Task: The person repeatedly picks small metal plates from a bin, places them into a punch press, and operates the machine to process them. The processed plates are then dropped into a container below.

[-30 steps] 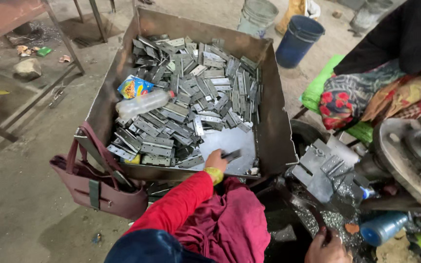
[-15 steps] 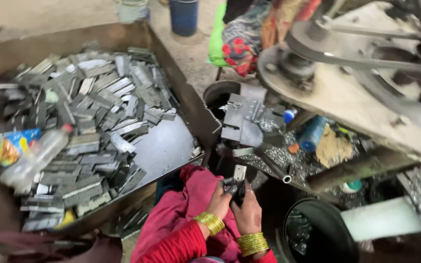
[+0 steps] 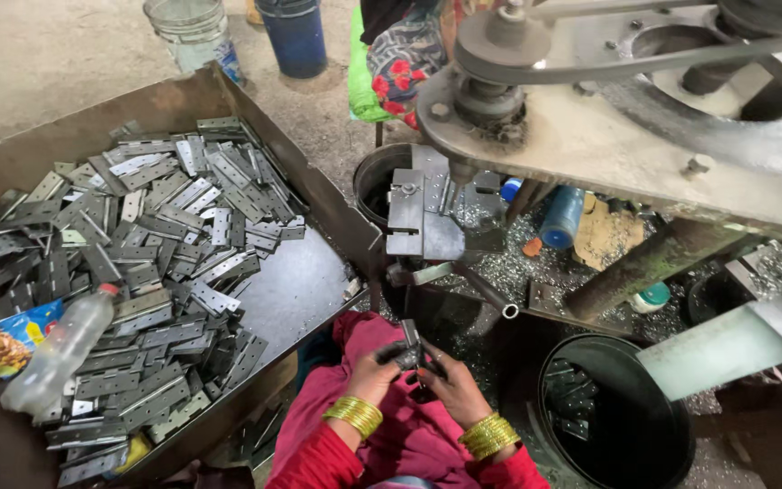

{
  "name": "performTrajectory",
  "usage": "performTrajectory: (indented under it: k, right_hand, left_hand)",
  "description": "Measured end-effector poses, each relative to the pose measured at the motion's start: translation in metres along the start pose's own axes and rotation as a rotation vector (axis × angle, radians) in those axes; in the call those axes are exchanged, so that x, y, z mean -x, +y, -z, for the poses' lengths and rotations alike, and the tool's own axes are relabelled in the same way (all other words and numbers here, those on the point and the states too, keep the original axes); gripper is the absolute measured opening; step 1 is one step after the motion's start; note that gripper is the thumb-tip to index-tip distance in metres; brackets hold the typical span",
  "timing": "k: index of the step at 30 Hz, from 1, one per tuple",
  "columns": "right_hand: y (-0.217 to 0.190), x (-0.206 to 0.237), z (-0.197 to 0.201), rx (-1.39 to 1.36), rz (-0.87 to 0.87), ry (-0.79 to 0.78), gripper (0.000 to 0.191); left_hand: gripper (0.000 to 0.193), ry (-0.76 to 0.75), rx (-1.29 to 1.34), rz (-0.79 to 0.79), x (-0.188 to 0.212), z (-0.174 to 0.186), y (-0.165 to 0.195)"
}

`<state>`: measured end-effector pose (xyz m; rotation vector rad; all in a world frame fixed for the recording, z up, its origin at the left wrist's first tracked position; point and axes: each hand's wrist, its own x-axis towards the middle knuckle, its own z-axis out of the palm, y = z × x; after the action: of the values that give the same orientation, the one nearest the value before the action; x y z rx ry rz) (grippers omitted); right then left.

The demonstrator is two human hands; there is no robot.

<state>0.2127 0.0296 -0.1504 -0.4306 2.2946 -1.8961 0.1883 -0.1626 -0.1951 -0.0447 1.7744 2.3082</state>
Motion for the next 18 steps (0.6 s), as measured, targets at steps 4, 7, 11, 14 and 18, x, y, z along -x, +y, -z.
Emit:
performTrajectory:
  k: [4, 7, 11, 14, 18]
  right_hand:
    - [0.013, 0.0, 0.004, -0.171, -0.09, -0.067, 0.046]
    - [-0.004, -0.002, 0.004, -0.34, -0.23, 0.048, 0.045]
    - [-0.068, -0.002, 0.015, 0.663, -0.039, 0.318, 0.065]
    - [-0.126, -0.004, 0.039, 0.751, 0.354, 0.543, 0.047]
    - [-0.162, -0.031, 0.063, 1.26, 0.418, 0.673, 0.023]
  left_hand:
    - [0.028, 0.093, 0.017, 0.095, 0.0, 0.006, -0.005]
    - [0.023, 0.053, 0.076, 0.07, -0.001, 0.007, -0.004]
    - [0.024, 0.134, -0.24, -0.022, -0.022, -0.001, 0.027]
    - [0.033, 0.218, -0.361, -0.088, -0.069, -0.029, 0.072]
    - [0.049, 0.381, -0.818, -0.417, -0.127, -0.076, 0.124]
